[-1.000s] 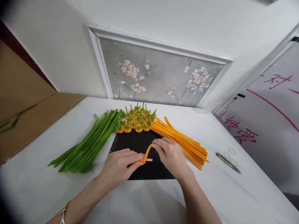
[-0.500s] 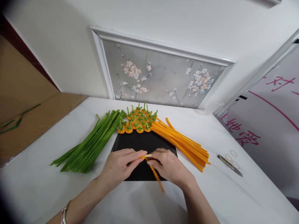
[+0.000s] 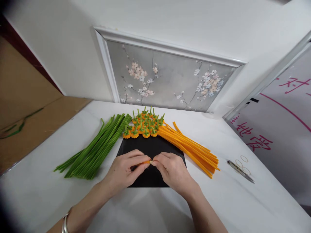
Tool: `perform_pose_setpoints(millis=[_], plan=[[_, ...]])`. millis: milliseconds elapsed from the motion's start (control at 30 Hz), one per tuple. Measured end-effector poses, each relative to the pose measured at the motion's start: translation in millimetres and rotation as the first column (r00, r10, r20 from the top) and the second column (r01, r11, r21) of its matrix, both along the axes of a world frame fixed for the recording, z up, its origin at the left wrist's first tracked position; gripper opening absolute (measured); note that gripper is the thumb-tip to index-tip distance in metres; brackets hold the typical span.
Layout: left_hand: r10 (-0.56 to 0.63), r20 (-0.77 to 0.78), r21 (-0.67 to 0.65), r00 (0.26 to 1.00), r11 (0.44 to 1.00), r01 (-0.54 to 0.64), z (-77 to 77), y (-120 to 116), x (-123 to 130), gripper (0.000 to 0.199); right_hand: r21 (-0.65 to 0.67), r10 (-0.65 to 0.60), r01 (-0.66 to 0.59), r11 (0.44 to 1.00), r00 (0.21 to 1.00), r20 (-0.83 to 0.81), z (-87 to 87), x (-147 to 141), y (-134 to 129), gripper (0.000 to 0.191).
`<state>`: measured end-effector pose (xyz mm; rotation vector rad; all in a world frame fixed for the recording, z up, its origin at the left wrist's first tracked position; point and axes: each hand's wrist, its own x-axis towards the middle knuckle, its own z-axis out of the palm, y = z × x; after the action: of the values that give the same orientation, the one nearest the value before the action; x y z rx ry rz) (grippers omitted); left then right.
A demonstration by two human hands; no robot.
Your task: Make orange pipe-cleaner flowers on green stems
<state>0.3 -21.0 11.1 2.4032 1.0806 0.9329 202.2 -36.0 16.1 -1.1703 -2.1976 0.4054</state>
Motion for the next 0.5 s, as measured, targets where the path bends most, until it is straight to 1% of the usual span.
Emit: perform_pose_setpoints(millis=[67, 167, 300, 400, 500], plan=[[-0.015, 0.028, -0.023, 0.999, 1.000, 0.016, 1.4, 0, -1, 0.021, 0.031, -0.008, 0.008, 0.999, 1.000, 0.002, -0.5, 0, 0, 0.027], [-0.036, 0.074, -0.049, 0.997, 0.998, 0.039, 3.8, -1, -2, 0.021, 0.033, -0.032, 0.032, 0.999, 0.999, -0.003, -0.7, 0, 1, 0.029], [-0.063, 0.104, -0.097, 0.993, 0.993, 0.073, 6.9, -2, -2, 0.019, -0.004, -0.057, 0.056, 0.998, 0.998, -0.040, -1.9, 2, 2, 0.030], [-0.082, 0.142, -0.135, 0.986, 0.986, 0.101, 8.2, 0, -3, 0.019, -0.071, -0.006, -0.001, 0.997, 0.994, -0.106, -5.1, 6, 5, 0.026], [-0.064, 0.200, -0.156, 0.978, 0.983, 0.096, 8.3, 4, -4, 0.019, -0.177, 0.064, -0.080, 0.981, 0.994, -0.092, -10.4, 7, 8, 0.046]])
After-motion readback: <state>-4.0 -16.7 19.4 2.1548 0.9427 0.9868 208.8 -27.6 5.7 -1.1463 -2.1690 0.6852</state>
